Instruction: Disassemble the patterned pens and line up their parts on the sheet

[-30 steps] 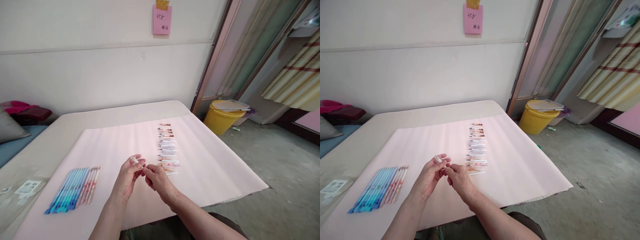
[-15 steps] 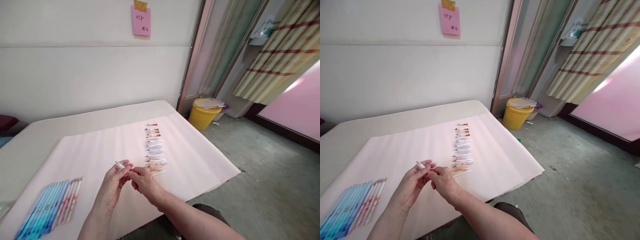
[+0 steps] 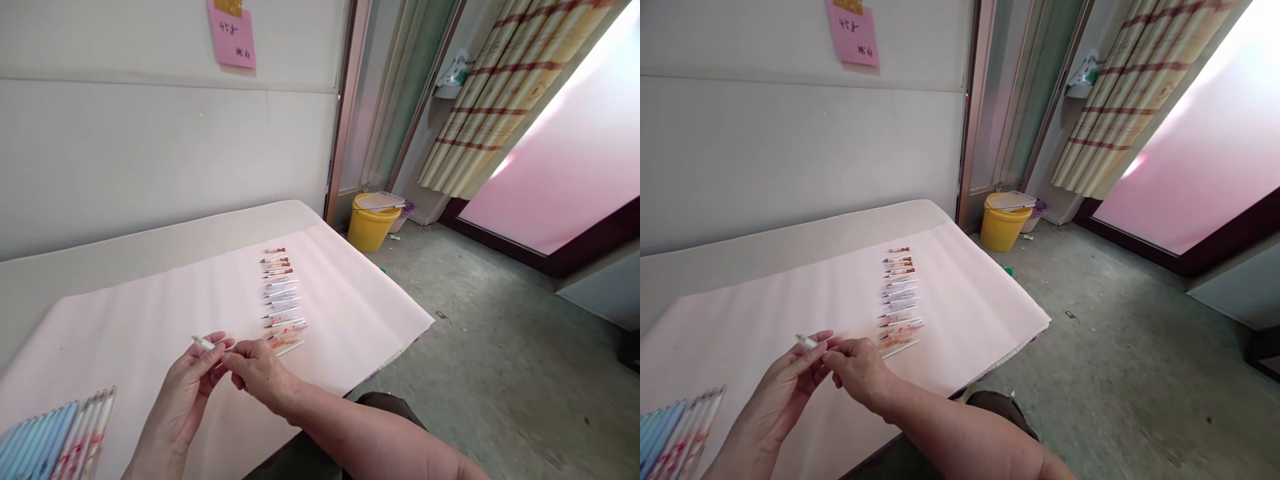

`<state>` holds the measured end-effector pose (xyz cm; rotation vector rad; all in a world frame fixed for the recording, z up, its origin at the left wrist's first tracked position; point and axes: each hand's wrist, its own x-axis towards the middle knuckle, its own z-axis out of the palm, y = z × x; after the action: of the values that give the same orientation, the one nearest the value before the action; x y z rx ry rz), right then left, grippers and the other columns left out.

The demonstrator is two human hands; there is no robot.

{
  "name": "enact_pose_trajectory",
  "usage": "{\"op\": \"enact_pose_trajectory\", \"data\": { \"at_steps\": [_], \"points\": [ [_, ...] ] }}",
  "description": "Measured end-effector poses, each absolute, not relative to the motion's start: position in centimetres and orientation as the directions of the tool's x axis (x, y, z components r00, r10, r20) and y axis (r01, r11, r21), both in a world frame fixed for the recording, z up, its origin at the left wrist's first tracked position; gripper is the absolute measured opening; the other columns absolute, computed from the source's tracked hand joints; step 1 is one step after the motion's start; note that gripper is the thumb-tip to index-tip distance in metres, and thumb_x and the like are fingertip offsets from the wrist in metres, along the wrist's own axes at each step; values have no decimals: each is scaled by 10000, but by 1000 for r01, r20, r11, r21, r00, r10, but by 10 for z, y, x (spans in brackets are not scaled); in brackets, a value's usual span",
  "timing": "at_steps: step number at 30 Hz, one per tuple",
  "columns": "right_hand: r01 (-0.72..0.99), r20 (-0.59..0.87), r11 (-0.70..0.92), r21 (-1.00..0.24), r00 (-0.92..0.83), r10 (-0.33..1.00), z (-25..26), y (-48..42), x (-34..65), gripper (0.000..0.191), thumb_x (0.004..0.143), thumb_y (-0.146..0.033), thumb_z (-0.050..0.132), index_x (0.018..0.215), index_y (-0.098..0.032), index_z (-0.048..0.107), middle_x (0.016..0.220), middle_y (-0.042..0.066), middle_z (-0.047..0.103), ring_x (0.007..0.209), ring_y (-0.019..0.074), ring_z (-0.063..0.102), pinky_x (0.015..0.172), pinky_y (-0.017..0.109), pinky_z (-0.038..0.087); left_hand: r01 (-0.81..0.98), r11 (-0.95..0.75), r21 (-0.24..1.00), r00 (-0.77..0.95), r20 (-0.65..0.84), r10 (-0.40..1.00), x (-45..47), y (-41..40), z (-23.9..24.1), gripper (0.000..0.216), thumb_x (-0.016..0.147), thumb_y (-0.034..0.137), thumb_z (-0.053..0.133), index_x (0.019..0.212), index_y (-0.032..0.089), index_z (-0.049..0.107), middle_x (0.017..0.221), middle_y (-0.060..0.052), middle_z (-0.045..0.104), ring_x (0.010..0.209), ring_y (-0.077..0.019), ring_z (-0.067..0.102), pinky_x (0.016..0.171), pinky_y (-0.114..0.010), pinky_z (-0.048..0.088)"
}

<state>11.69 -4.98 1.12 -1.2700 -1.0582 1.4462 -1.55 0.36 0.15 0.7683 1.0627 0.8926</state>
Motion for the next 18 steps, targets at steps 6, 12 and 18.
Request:
{"op": "enact_pose_trajectory", "data": {
  "at_steps": [6,12,18],
  "points": [
    [-96,-203,-206,-974,-41,978,8,-49,115,236,814,-337,484,659,-168,543,508,-52,448,447,59,354,422,194,266,-248,433,866,227,-383,896,-17,3,0,286,630,188,753,893,151,647,960,-66,663,828,-168,629,635,-241,542],
    [-108,-207,-210,-972,-40,978,-1,-47,112,261,823,-347,471,644,-165,527,493,-47,441,430,60,341,407,201,238,-232,437,869,249,-381,890,-16,1,1,337,664,222,734,969,139,618,934,-91,656,800,-168,620,669,-274,528],
    [-150,-191,-191,-970,-14,982,-10,-47,108,233,805,-384,512,748,-166,573,513,-47,469,455,63,368,427,195,258,-222,434,873,239,-382,893,-17,0,1,343,665,243,732,973,146,619,956,-84,645,835,-151,602,730,-264,501]
  ]
}}
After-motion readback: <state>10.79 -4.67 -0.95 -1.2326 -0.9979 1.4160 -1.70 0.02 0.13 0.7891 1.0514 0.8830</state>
